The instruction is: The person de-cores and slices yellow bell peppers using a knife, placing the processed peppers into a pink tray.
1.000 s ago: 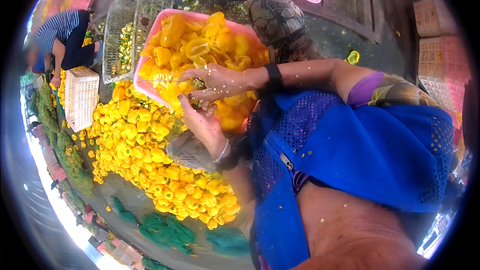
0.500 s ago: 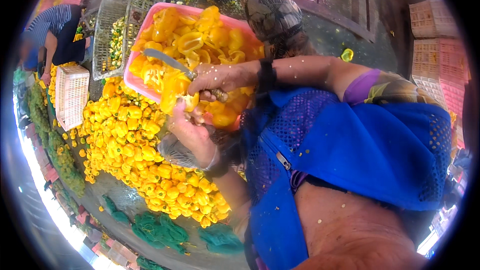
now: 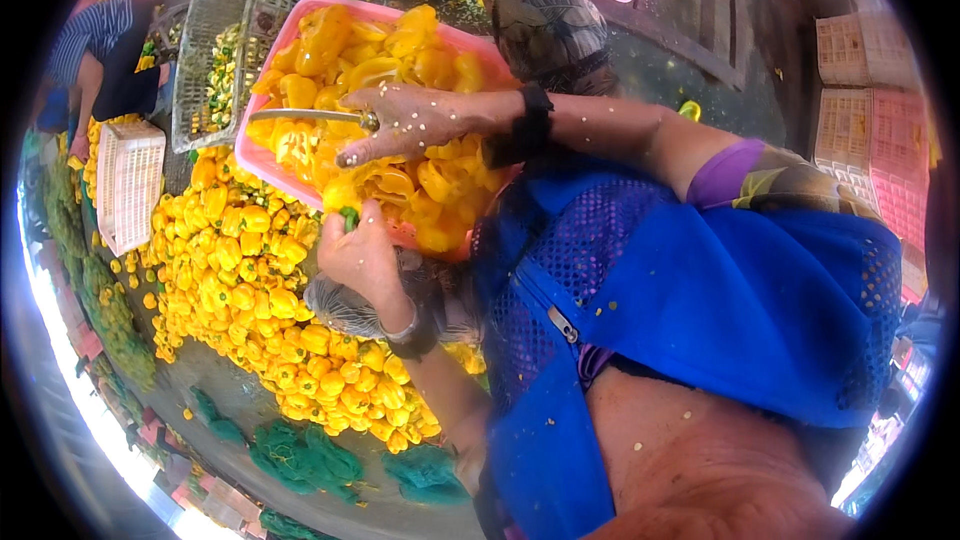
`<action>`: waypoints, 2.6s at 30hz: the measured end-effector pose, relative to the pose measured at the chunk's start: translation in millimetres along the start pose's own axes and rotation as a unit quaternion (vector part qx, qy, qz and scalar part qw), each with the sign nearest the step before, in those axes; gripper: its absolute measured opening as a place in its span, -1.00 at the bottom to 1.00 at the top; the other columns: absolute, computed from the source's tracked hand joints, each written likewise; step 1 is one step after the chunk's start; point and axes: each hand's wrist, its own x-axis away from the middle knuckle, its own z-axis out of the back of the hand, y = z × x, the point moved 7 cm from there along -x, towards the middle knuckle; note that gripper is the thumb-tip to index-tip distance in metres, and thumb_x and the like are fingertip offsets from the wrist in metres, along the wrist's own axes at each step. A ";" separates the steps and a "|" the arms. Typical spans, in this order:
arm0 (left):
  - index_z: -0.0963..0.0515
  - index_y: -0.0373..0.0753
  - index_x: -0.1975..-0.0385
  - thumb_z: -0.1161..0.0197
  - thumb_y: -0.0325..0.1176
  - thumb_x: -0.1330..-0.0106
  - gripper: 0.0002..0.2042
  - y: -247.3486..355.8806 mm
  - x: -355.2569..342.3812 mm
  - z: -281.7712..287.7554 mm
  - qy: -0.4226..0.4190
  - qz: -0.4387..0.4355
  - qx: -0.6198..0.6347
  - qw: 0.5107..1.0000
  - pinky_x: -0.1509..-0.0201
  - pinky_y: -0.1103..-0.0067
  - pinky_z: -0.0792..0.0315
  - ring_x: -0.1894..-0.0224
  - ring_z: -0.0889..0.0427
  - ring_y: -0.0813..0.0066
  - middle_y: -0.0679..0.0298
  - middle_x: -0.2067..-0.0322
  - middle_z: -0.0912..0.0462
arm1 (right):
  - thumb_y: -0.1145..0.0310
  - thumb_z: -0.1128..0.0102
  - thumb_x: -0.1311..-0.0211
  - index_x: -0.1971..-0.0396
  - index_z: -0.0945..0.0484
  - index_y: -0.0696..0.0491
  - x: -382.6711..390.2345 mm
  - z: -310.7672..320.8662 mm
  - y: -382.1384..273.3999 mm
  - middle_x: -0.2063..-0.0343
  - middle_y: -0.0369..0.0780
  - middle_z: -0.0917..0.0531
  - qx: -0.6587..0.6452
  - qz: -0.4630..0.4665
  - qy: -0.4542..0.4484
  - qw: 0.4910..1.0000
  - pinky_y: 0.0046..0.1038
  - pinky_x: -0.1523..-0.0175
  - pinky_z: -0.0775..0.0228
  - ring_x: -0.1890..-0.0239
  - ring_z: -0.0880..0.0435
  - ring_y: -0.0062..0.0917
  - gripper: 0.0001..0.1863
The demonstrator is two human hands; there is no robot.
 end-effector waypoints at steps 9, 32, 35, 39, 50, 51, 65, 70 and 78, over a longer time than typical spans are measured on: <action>-0.45 -0.33 0.60 -0.30 -0.34 -0.02 -0.79 22.7 7.4 -20.3 -0.036 -0.216 -0.156 0.963 0.52 0.47 -0.35 0.61 -0.53 0.43 0.12 0.68 -0.48 | 0.12 -0.20 -0.10 0.41 -0.55 0.18 19.4 -34.2 -8.8 0.63 -0.23 -0.57 -0.060 0.095 -0.114 0.987 -0.50 0.48 -0.33 0.58 -0.52 -0.58 -0.64; -0.54 -0.32 0.43 -0.41 -0.25 -0.05 -0.72 -73.8 -241.1 178.9 0.164 -0.015 0.201 0.966 0.38 0.67 -0.42 0.51 -0.50 0.54 0.29 0.51 -0.54 | 0.24 -0.08 -0.24 -0.04 -0.41 0.11 -32.2 -8.1 -11.8 0.39 -0.25 -0.52 -0.004 -0.046 -0.084 0.995 -0.60 0.36 -0.29 0.45 -0.48 -0.66 -0.59; -0.51 -0.23 0.63 -0.40 -0.16 -0.04 -0.71 -147.4 -190.9 179.3 0.168 0.024 0.045 0.984 0.56 0.67 -0.21 0.62 -0.36 0.64 0.40 0.67 -0.45 | 0.17 -0.12 -0.17 0.00 -0.46 0.16 -20.2 -2.5 2.5 0.55 -0.35 -0.56 -0.038 -0.116 -0.069 0.990 -0.72 0.60 -0.17 0.70 -0.38 -0.78 -0.53; -0.40 -0.39 0.78 -0.29 -0.10 -0.09 -0.55 -363.1 -36.4 241.8 0.242 0.223 -0.147 0.933 0.51 0.38 -0.16 0.63 -0.25 0.39 0.21 0.75 -0.38 | 0.21 -0.11 -0.15 0.02 -0.47 0.21 -18.0 -22.4 -8.8 0.55 -0.38 -0.58 -0.023 -0.137 -0.096 0.986 -0.74 0.65 -0.13 0.73 -0.33 -0.81 -0.53; -0.54 -0.48 0.18 -0.31 0.00 -0.01 -0.41 -552.0 194.8 346.2 0.392 0.448 -0.261 0.760 -0.02 0.32 -0.41 0.07 -0.56 -0.01 -0.12 0.14 -0.58 | 0.27 -0.08 -0.24 0.02 -0.46 0.20 -37.0 -65.5 -24.2 0.53 -0.28 -0.59 0.037 -0.175 -0.056 0.982 -0.76 0.68 -0.09 0.77 -0.29 -0.81 -0.61; -0.42 -0.49 -0.01 -0.33 0.01 0.01 -0.28 -572.9 193.3 353.8 0.357 0.462 -0.278 0.763 -0.09 0.32 -0.38 0.02 -0.53 -0.05 -0.16 0.08 -0.55 | 0.27 -0.09 -0.24 0.02 -0.46 0.20 -38.5 -69.5 -28.8 0.54 -0.28 -0.59 0.045 -0.184 -0.049 0.981 -0.76 0.69 -0.08 0.78 -0.29 -0.81 -0.61; -0.17 -0.38 -0.25 -0.32 0.07 0.11 -0.07 -600.0 112.7 360.7 0.055 0.564 -0.330 0.755 -0.15 0.35 -0.34 -0.10 -0.48 0.09 -0.10 -0.06 -0.46 | 0.30 -0.08 -0.22 0.00 -0.44 0.18 -42.0 -102.7 -32.7 0.55 -0.29 -0.58 0.098 -0.230 -0.026 0.968 -0.74 0.73 -0.02 0.80 -0.28 -0.80 -0.61; -0.37 -0.38 -0.03 -0.32 -0.10 0.11 -0.32 -631.6 155.9 356.8 0.179 0.525 -0.213 0.804 0.07 0.36 -0.45 0.12 -0.58 0.17 0.10 0.18 -0.60 | 0.28 -0.08 -0.22 0.01 -0.45 0.19 -40.6 -114.7 -47.8 0.55 -0.29 -0.58 0.070 -0.195 -0.060 0.976 -0.74 0.72 -0.02 0.81 -0.28 -0.80 -0.61; -0.24 -0.22 -0.15 -0.22 -0.45 0.00 -0.38 -430.8 84.5 258.2 0.293 0.178 0.523 0.781 -0.02 0.25 -0.40 -0.04 -0.39 0.19 0.11 -0.03 -0.36 | 0.31 -0.07 -0.21 0.05 -0.48 0.20 -14.8 -127.3 -68.6 0.59 -0.25 -0.62 -0.043 -0.149 -0.120 0.981 -0.71 0.69 -0.20 0.79 -0.39 -0.77 -0.64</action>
